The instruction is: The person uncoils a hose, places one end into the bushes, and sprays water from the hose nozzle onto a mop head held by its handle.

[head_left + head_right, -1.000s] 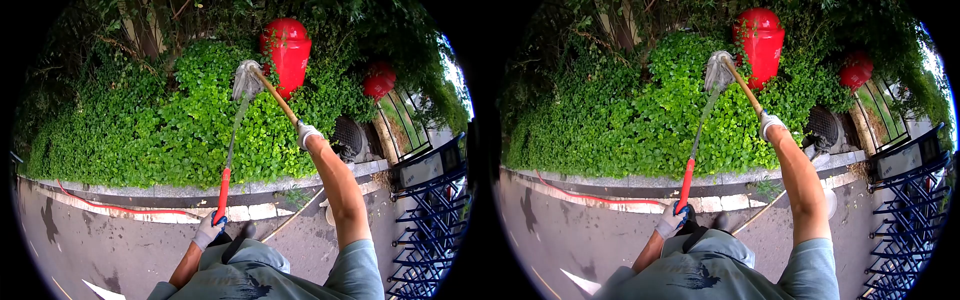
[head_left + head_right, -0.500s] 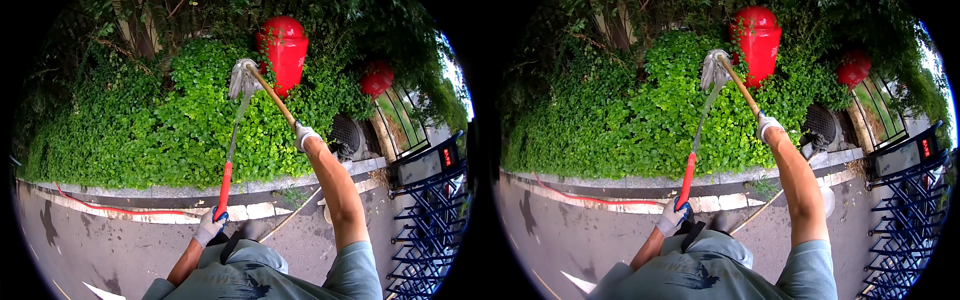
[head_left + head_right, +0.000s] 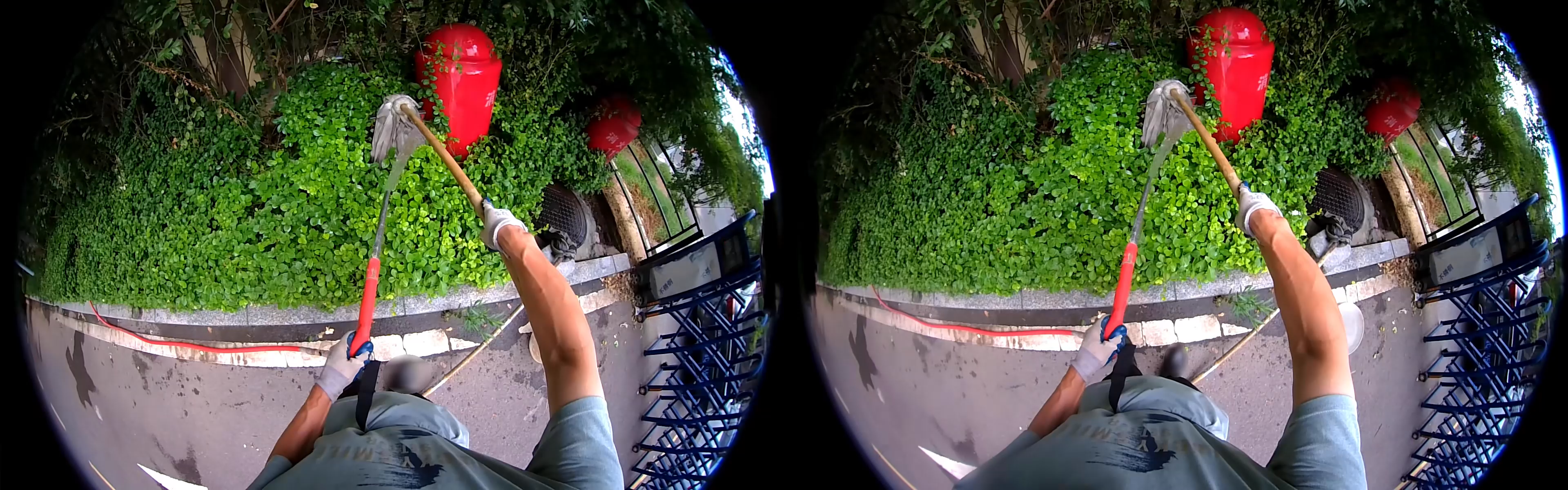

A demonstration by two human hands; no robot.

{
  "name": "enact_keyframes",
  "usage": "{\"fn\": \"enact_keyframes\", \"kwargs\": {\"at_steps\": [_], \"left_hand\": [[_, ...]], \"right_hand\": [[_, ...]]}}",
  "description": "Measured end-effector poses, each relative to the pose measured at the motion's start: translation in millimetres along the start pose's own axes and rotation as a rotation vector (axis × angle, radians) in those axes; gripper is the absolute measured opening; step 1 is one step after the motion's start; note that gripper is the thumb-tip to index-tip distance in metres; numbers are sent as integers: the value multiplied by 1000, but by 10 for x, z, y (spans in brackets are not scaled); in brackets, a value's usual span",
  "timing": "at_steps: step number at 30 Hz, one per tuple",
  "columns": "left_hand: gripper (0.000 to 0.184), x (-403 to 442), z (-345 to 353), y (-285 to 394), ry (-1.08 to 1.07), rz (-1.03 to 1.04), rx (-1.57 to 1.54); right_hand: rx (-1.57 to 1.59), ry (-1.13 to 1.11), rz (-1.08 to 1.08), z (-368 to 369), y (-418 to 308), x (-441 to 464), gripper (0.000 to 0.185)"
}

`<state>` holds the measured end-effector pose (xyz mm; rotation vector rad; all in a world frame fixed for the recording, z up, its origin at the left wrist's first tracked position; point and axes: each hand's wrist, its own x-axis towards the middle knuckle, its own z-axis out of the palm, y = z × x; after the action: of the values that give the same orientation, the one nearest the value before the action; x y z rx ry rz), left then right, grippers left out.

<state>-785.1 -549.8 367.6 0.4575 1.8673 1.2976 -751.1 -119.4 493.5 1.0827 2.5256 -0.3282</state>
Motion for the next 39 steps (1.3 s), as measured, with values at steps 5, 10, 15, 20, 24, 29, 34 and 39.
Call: {"fn": "enact_keyframes", "kwargs": {"at_steps": [5, 10, 15, 20, 24, 29, 34, 39], "left_hand": [[25, 29, -9, -138, 66, -11, -45], [28, -53, 2, 26, 97, 76, -59], [24, -55, -1, -5, 96, 4, -165], [19, -16, -15, -237, 81, -9, -79], [21, -19, -18, -403, 98, -21, -55], [21, -136, -8, -96, 109, 9, 41], [23, -137, -4, -99, 58, -8, 56], [26, -112, -18, -124, 35, 2, 74]], "right_hand": [[16, -44, 29, 0, -2, 41, 65], [17, -23, 13, -12, -30, -16, 55], [24, -26, 8, -44, -45, -37, 58], [10, -32, 9, -28, -50, -43, 58], [3, -34, 18, -15, -46, -29, 57], [38, -37, 35, 34, -15, 16, 61], [28, -44, 45, 72, -10, 55, 63], [23, -59, 58, 83, -13, 66, 64]]}}
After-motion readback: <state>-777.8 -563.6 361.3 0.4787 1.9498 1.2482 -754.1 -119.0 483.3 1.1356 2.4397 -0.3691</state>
